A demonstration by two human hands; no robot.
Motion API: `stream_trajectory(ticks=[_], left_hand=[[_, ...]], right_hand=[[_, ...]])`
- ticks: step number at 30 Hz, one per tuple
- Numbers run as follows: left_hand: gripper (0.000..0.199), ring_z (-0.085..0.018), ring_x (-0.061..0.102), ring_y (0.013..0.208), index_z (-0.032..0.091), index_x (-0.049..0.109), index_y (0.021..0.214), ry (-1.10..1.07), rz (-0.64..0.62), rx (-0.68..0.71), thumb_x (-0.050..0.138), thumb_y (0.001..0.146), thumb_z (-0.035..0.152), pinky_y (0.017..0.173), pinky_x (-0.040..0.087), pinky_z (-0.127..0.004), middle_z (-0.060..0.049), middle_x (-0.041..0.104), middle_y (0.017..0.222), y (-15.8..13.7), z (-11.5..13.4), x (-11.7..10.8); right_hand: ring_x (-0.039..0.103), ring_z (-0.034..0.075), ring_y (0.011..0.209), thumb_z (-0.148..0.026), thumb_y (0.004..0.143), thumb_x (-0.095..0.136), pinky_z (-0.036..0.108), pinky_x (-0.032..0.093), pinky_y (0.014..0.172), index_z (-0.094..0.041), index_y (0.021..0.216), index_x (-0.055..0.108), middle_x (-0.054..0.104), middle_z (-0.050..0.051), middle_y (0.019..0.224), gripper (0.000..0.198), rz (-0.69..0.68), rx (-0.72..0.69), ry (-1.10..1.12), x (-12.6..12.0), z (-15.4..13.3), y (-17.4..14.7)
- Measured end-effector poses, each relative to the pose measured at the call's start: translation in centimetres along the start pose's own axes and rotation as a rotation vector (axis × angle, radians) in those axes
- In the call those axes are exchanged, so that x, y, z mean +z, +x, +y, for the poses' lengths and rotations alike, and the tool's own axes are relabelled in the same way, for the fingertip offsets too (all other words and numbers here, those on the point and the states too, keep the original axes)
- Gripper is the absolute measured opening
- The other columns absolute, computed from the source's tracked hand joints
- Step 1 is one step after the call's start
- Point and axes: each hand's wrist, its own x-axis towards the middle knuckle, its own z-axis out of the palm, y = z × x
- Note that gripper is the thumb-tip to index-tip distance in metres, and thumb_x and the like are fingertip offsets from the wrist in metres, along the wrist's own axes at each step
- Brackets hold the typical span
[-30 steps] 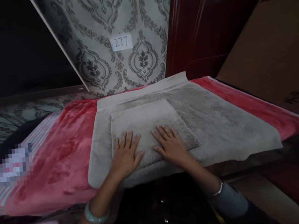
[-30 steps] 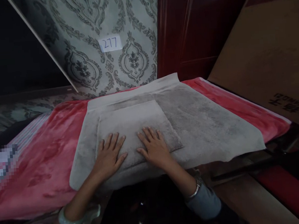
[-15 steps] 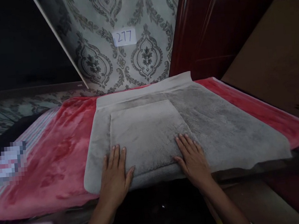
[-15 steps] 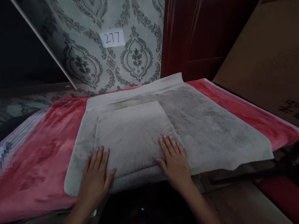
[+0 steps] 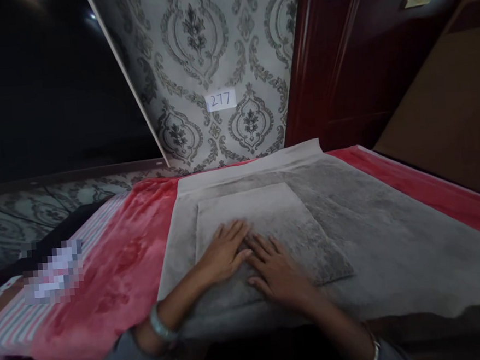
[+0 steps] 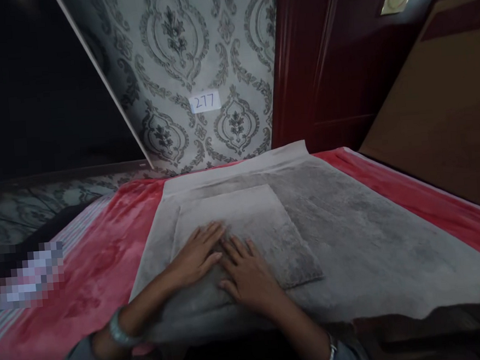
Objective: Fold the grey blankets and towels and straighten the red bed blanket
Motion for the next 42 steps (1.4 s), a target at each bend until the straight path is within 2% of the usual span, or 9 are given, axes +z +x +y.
stream_trajectory(ticks=[5, 12, 16, 20, 23, 30, 33, 37, 42], left_hand=[[0.058, -0.028, 0.016, 0.155, 0.035, 0.032, 0.155, 0.125, -0.047, 0.033, 0.041, 0.099, 0.051, 0.122, 0.014, -0.063, -0.005, 0.024, 0.166, 5.5, -4.1, 0.2], [0.059, -0.029, 0.019, 0.154, 0.036, 0.029, 0.156, 0.175, -0.088, -0.341, 0.029, 0.100, 0.055, 0.120, 0.020, -0.062, -0.005, 0.025, 0.166, 9.7, -11.4, -1.7], [0.062, -0.033, 0.023, 0.152, 0.030, 0.032, 0.156, 0.204, -0.056, -0.451, 0.022, 0.100, 0.054, 0.115, 0.026, -0.065, -0.010, 0.025, 0.165, 10.3, -13.4, -2.0], [0.063, -0.036, 0.030, 0.150, 0.023, 0.037, 0.154, 0.266, 0.000, -0.505, 0.026, 0.099, 0.052, 0.114, 0.024, -0.068, -0.017, 0.033, 0.161, 9.8, -12.6, -2.4], [0.062, -0.037, 0.025, 0.151, 0.015, 0.040, 0.151, 0.310, 0.068, -0.474, 0.029, 0.099, 0.046, 0.117, 0.015, -0.068, -0.022, 0.033, 0.160, 9.7, -10.4, -3.0], [0.059, -0.023, 0.027, 0.152, 0.020, 0.034, 0.155, 0.231, 0.015, -0.176, 0.031, 0.100, 0.042, 0.123, 0.023, -0.050, -0.012, 0.032, 0.163, 13.8, -2.7, -2.3], [0.058, -0.026, 0.029, 0.151, 0.018, 0.035, 0.154, 0.213, 0.023, -0.158, 0.028, 0.101, 0.041, 0.122, 0.025, -0.053, -0.013, 0.033, 0.163, 15.0, -1.0, -0.2], [0.059, -0.027, 0.026, 0.152, 0.018, 0.035, 0.154, 0.203, 0.049, -0.162, 0.022, 0.102, 0.040, 0.123, 0.021, -0.055, -0.012, 0.032, 0.163, 14.9, -0.8, 2.2], [0.066, -0.028, 0.022, 0.153, 0.020, 0.033, 0.156, 0.189, -0.001, -0.213, 0.024, 0.100, 0.054, 0.123, 0.019, -0.054, -0.012, 0.027, 0.165, 14.6, -2.2, 1.7]], right_hand=[[0.019, 0.031, 0.152, -0.046, 0.098, 0.053, 0.059, 0.018, 0.122, -0.033, 0.156, 0.035, 0.028, 0.006, 0.164, 0.062, 0.023, 0.010, 0.040, 0.9, 0.4, -0.5], [0.017, 0.032, 0.153, -0.043, 0.097, 0.054, 0.059, 0.018, 0.122, -0.035, 0.158, 0.031, 0.021, 0.003, 0.166, 0.065, -0.001, 0.019, 0.069, 0.7, 0.4, -0.4], [0.014, 0.029, 0.153, -0.045, 0.099, 0.051, 0.058, 0.015, 0.123, -0.035, 0.158, 0.030, 0.019, 0.001, 0.166, 0.064, 0.000, 0.019, 0.094, 0.9, 0.3, -0.4], [0.013, 0.028, 0.154, -0.047, 0.099, 0.050, 0.057, 0.015, 0.123, -0.035, 0.158, 0.031, 0.020, 0.000, 0.166, 0.063, -0.014, 0.005, 0.127, 0.5, 0.4, -0.8], [0.028, 0.024, 0.150, -0.036, 0.098, 0.049, 0.047, 0.027, 0.122, -0.027, 0.156, 0.038, 0.032, 0.005, 0.162, 0.060, -0.022, -0.001, 0.168, -1.6, 2.0, 0.2], [0.043, 0.020, 0.140, -0.009, 0.091, 0.033, 0.035, 0.033, 0.118, -0.010, 0.152, 0.043, 0.046, 0.012, 0.153, 0.061, 0.251, 0.406, -0.038, -8.0, 9.9, 9.0], [0.040, 0.026, 0.142, -0.013, 0.096, 0.032, 0.045, 0.034, 0.116, -0.012, 0.149, 0.047, 0.046, 0.013, 0.153, 0.055, 0.192, 0.512, -0.139, -6.2, 12.0, 10.6], [0.036, 0.029, 0.143, -0.019, 0.100, 0.031, 0.053, 0.032, 0.116, -0.015, 0.148, 0.048, 0.044, 0.012, 0.155, 0.051, 0.135, 0.481, -0.187, -2.8, 13.0, 10.1], [0.035, 0.027, 0.144, -0.022, 0.102, 0.030, 0.051, 0.031, 0.116, -0.018, 0.149, 0.047, 0.043, 0.009, 0.156, 0.051, 0.130, 0.492, -0.202, -2.3, 13.5, 9.9]])
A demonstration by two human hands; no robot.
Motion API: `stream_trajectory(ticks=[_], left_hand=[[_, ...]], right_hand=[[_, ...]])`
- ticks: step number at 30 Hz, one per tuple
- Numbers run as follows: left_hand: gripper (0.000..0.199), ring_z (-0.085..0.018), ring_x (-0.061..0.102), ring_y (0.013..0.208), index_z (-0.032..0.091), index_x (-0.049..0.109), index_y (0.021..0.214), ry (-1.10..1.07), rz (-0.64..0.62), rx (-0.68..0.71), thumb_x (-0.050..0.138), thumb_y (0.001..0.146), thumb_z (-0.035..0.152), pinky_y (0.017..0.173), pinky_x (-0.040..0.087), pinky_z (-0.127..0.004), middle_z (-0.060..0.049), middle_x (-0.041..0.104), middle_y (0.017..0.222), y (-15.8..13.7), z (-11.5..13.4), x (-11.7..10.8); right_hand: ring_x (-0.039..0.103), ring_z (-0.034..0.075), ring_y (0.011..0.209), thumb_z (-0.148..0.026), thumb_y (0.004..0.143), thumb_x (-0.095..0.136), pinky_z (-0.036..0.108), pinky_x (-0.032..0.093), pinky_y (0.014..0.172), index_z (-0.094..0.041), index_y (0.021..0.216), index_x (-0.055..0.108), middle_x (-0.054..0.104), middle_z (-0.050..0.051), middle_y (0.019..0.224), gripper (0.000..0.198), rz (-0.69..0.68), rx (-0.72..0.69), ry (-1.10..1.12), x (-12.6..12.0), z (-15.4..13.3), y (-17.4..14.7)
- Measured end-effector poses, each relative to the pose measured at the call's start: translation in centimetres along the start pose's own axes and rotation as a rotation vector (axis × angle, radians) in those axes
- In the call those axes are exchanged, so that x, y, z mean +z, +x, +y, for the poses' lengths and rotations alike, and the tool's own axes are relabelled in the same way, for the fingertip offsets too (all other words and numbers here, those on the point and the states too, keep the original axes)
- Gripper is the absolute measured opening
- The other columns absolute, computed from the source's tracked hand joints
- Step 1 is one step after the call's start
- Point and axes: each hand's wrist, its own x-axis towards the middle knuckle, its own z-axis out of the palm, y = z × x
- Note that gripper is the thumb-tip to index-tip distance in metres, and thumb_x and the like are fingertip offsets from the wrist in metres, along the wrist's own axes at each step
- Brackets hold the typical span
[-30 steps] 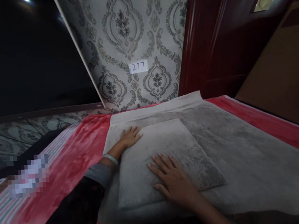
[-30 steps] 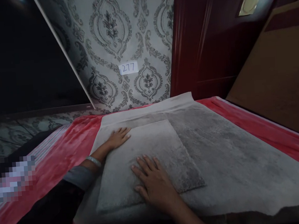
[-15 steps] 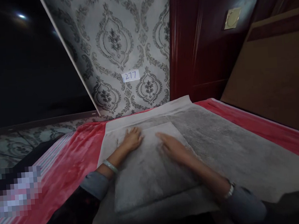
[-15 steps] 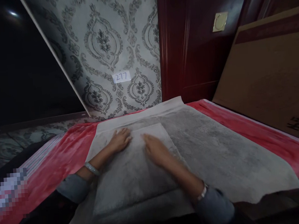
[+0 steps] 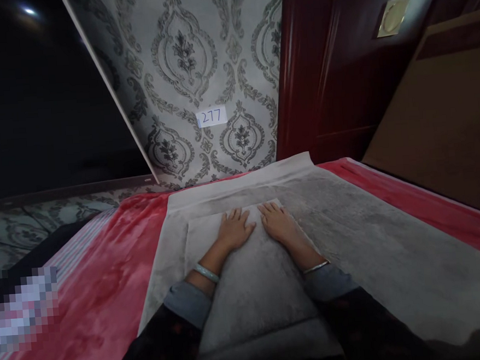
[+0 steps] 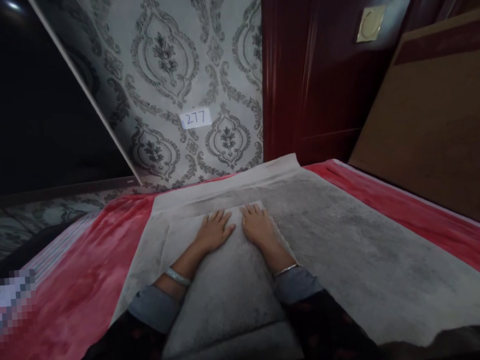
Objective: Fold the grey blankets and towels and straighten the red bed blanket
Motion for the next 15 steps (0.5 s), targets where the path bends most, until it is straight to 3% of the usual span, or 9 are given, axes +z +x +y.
stream_trajectory(ticks=[5, 10, 13, 15], left_hand=[[0.068, -0.026, 0.021, 0.154, 0.019, 0.029, 0.157, 0.006, -0.080, -0.149, 0.025, 0.100, 0.055, 0.125, 0.015, -0.051, -0.012, 0.025, 0.166, -1.0, -5.0, -1.2], [0.065, -0.029, 0.018, 0.154, 0.017, 0.024, 0.159, 0.032, -0.103, -0.342, 0.019, 0.101, 0.047, 0.121, 0.022, -0.058, -0.012, 0.021, 0.166, -3.9, -10.8, -2.1], [0.064, -0.032, 0.021, 0.153, 0.016, 0.028, 0.158, 0.062, -0.100, -0.399, 0.021, 0.101, 0.045, 0.119, 0.024, -0.062, -0.013, 0.025, 0.165, -5.1, -11.8, -2.9], [0.064, -0.034, 0.019, 0.153, 0.016, 0.032, 0.156, 0.089, -0.074, -0.419, 0.025, 0.100, 0.046, 0.119, 0.021, -0.066, -0.014, 0.025, 0.165, -5.6, -11.3, -3.7]], right_hand=[[0.035, 0.026, 0.143, -0.023, 0.102, 0.030, 0.050, 0.032, 0.115, -0.020, 0.149, 0.047, 0.043, 0.009, 0.156, 0.050, -0.018, 0.014, -0.018, 0.0, 0.2, 0.4], [0.036, 0.026, 0.143, -0.022, 0.103, 0.031, 0.049, 0.031, 0.116, -0.021, 0.149, 0.048, 0.043, 0.009, 0.156, 0.049, -0.005, 0.009, -0.001, 0.3, 0.2, 0.2], [0.034, 0.027, 0.144, -0.022, 0.102, 0.032, 0.050, 0.030, 0.117, -0.019, 0.149, 0.047, 0.042, 0.010, 0.157, 0.049, -0.035, 0.009, 0.042, -0.1, 0.1, 0.4], [0.033, 0.028, 0.145, -0.022, 0.102, 0.032, 0.051, 0.029, 0.118, -0.018, 0.150, 0.046, 0.040, 0.010, 0.158, 0.050, -0.072, 0.016, 0.074, -0.7, 0.2, 0.7]])
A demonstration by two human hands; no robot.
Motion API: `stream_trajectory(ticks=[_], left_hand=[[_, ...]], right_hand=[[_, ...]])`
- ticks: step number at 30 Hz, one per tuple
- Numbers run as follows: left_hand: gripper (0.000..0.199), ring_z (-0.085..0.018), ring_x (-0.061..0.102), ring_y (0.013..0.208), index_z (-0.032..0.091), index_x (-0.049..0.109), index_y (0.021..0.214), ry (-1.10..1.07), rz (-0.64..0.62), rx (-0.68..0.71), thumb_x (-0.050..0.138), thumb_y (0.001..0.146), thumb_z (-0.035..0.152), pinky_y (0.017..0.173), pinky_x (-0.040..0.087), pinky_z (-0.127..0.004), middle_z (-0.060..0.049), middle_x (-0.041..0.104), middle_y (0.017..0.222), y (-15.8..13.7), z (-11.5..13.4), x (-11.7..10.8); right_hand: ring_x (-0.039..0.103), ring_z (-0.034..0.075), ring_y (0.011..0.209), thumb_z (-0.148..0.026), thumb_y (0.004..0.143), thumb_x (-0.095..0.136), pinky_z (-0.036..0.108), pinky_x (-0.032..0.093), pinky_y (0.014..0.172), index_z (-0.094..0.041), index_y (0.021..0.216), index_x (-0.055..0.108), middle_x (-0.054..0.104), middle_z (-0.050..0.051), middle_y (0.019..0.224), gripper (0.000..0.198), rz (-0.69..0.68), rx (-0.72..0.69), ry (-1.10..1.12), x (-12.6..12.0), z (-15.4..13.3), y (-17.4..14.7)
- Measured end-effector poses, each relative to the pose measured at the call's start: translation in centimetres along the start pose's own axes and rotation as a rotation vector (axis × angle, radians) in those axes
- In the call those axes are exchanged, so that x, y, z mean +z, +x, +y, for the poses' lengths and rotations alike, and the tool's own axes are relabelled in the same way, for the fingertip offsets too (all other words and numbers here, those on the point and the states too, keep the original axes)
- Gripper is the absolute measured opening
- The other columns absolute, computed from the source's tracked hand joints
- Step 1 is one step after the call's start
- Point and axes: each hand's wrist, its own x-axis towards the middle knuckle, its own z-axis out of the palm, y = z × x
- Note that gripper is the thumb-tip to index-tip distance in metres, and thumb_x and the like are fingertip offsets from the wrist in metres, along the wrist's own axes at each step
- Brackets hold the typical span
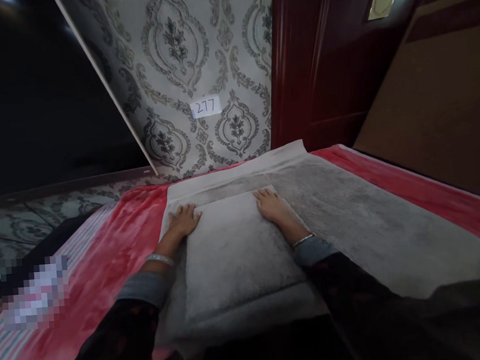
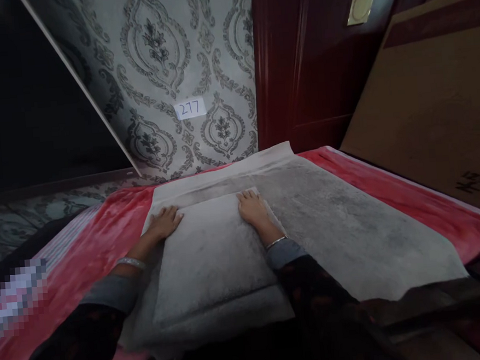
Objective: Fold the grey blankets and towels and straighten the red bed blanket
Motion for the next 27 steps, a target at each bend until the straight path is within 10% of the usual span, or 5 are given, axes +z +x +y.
stream_trajectory(ticks=[6, 14, 27], left_hand=[[0.061, -0.028, 0.019, 0.154, 0.013, 0.034, 0.154, -0.048, 0.132, 0.281, 0.027, 0.101, 0.043, 0.123, 0.018, -0.057, -0.017, 0.028, 0.164, -4.0, 6.5, -1.1], [0.062, -0.031, 0.019, 0.154, 0.016, 0.031, 0.156, -0.083, 0.139, 0.621, 0.034, 0.101, 0.043, 0.122, 0.018, -0.064, -0.015, 0.025, 0.165, -8.3, 14.9, 3.4], [0.067, -0.033, 0.023, 0.153, 0.017, 0.029, 0.157, -0.044, 0.224, 0.338, 0.032, 0.100, 0.052, 0.120, 0.026, -0.061, -0.016, 0.024, 0.165, -10.2, 1.6, 5.7]], right_hand=[[0.033, 0.024, 0.147, -0.021, 0.099, 0.038, 0.042, 0.032, 0.118, -0.017, 0.154, 0.041, 0.037, 0.011, 0.159, 0.054, -0.032, -0.025, 0.023, -1.6, 0.8, -1.6], [0.026, 0.027, 0.150, -0.026, 0.102, 0.032, 0.049, 0.027, 0.119, -0.016, 0.154, 0.040, 0.032, 0.010, 0.162, 0.053, 0.047, -0.137, -0.067, 0.6, 0.1, -8.4], [0.024, 0.026, 0.151, -0.026, 0.101, 0.032, 0.048, 0.024, 0.121, -0.017, 0.156, 0.037, 0.029, 0.009, 0.163, 0.056, 0.041, -0.115, -0.068, 0.2, -0.2, -8.8]])
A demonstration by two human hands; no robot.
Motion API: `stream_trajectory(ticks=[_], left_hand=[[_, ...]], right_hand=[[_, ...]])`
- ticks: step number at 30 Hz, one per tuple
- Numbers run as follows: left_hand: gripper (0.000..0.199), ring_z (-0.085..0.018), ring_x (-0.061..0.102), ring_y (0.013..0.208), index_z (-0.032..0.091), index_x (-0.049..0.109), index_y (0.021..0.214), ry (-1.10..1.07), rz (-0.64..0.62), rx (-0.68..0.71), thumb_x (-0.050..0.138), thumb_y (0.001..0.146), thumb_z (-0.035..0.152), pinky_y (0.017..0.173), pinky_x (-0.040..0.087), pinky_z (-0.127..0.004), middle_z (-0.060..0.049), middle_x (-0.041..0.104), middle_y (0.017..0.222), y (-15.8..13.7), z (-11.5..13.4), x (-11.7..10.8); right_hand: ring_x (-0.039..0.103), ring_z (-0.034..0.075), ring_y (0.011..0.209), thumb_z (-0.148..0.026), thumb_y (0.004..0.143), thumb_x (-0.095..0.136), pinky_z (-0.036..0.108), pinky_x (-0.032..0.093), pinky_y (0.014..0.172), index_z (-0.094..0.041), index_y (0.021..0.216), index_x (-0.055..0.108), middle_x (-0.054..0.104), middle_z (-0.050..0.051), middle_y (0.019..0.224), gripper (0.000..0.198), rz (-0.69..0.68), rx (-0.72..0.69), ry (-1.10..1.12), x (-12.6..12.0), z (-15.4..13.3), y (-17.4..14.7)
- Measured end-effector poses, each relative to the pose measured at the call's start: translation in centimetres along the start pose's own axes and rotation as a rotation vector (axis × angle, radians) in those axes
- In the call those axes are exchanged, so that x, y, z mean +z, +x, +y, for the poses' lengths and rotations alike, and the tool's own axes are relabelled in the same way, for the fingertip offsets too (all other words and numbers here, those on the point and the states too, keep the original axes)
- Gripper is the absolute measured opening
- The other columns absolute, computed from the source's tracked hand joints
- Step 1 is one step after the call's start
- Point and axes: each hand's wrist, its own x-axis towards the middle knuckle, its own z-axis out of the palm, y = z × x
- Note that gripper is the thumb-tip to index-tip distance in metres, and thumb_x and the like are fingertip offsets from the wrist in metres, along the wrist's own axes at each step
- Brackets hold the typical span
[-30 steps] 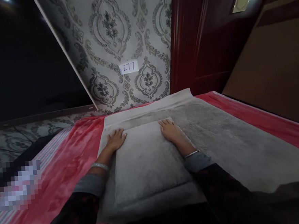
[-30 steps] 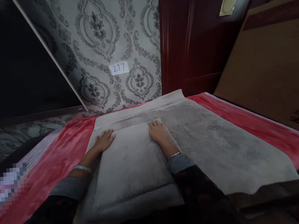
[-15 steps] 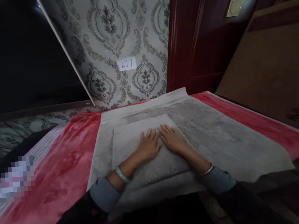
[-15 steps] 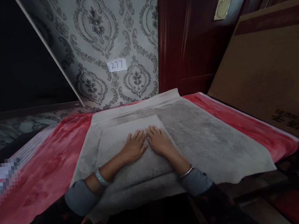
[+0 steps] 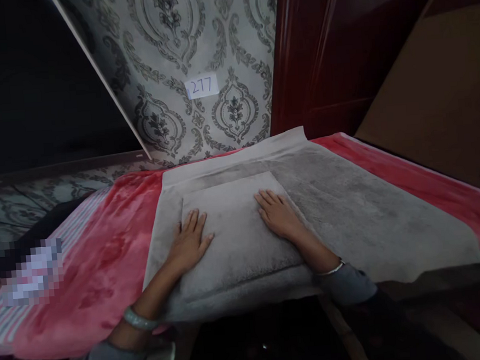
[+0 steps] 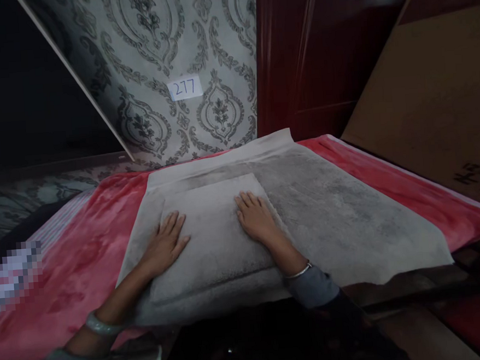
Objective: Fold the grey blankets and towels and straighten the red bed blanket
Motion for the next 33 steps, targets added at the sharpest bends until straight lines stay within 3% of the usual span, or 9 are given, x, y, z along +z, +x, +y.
stream_trajectory(ticks=[4, 8, 12, 16, 19, 22, 28, 33], left_hand=[[0.064, -0.032, 0.022, 0.153, 0.014, 0.031, 0.156, -0.023, -0.038, -0.039, 0.029, 0.101, 0.047, 0.119, 0.026, -0.063, -0.015, 0.026, 0.164, -2.1, -1.1, -0.5], [0.062, -0.034, 0.027, 0.151, 0.012, 0.040, 0.152, -0.043, -0.064, -0.064, 0.033, 0.100, 0.045, 0.119, 0.023, -0.068, -0.018, 0.035, 0.160, -2.8, 0.2, -2.6], [0.059, -0.032, 0.027, 0.151, 0.014, 0.039, 0.152, -0.088, 0.030, 0.035, 0.038, 0.100, 0.040, 0.122, 0.020, -0.064, -0.017, 0.036, 0.160, -2.8, 5.7, -3.3], [0.060, -0.033, 0.025, 0.152, 0.019, 0.039, 0.153, -0.115, 0.053, 0.180, 0.044, 0.098, 0.042, 0.122, 0.021, -0.064, -0.015, 0.032, 0.163, -2.9, 12.0, -1.2], [0.063, -0.034, 0.022, 0.153, 0.019, 0.038, 0.154, -0.093, 0.077, 0.210, 0.044, 0.098, 0.047, 0.122, 0.022, -0.064, -0.016, 0.028, 0.164, -3.3, 13.6, 0.4], [0.067, -0.033, 0.024, 0.153, 0.019, 0.036, 0.154, -0.061, 0.092, 0.228, 0.048, 0.096, 0.051, 0.121, 0.026, -0.061, -0.017, 0.029, 0.163, -4.3, 12.3, 1.0], [0.084, -0.036, 0.030, 0.150, 0.017, 0.028, 0.157, 0.034, 0.240, 0.152, 0.054, 0.090, 0.059, 0.119, 0.030, -0.061, -0.020, 0.030, 0.162, -8.0, 6.6, 1.4], [0.085, -0.034, 0.031, 0.150, 0.022, 0.016, 0.161, 0.017, 0.285, 0.147, 0.054, 0.091, 0.051, 0.116, 0.037, -0.057, -0.015, 0.029, 0.164, -10.6, 2.8, 2.0]], right_hand=[[0.020, 0.025, 0.152, -0.026, 0.102, 0.034, 0.047, 0.023, 0.121, -0.018, 0.156, 0.036, 0.026, 0.009, 0.164, 0.055, -0.055, 0.014, 0.023, -0.6, 0.2, 0.2], [0.023, 0.026, 0.151, -0.030, 0.102, 0.037, 0.045, 0.025, 0.121, -0.016, 0.157, 0.033, 0.027, 0.011, 0.164, 0.057, -0.100, 0.046, 0.079, -1.8, 0.5, -0.9], [0.024, 0.027, 0.151, -0.035, 0.104, 0.032, 0.050, 0.025, 0.120, -0.019, 0.155, 0.039, 0.031, 0.011, 0.162, 0.054, 0.042, 0.027, 0.083, -1.6, 0.1, -4.3], [0.025, 0.028, 0.150, -0.038, 0.104, 0.032, 0.054, 0.023, 0.120, -0.024, 0.154, 0.041, 0.033, 0.009, 0.162, 0.053, 0.067, 0.009, 0.030, 0.0, -0.8, -7.3], [0.022, 0.028, 0.151, -0.039, 0.104, 0.033, 0.054, 0.021, 0.120, -0.025, 0.156, 0.038, 0.030, 0.008, 0.163, 0.054, 0.069, 0.007, -0.002, 0.7, -1.3, -8.0], [0.021, 0.027, 0.152, -0.038, 0.104, 0.033, 0.054, 0.020, 0.121, -0.025, 0.156, 0.037, 0.030, 0.007, 0.163, 0.054, 0.083, 0.013, 0.002, 0.9, -1.3, -8.0], [0.022, 0.028, 0.152, -0.038, 0.103, 0.035, 0.055, 0.020, 0.121, -0.024, 0.155, 0.039, 0.030, 0.007, 0.163, 0.054, 0.108, 0.018, 0.023, 1.3, -1.2, -8.1], [0.024, 0.028, 0.151, -0.037, 0.102, 0.036, 0.056, 0.022, 0.121, -0.024, 0.154, 0.041, 0.032, 0.006, 0.162, 0.054, 0.126, 0.016, 0.036, 1.5, -1.1, -8.2]])
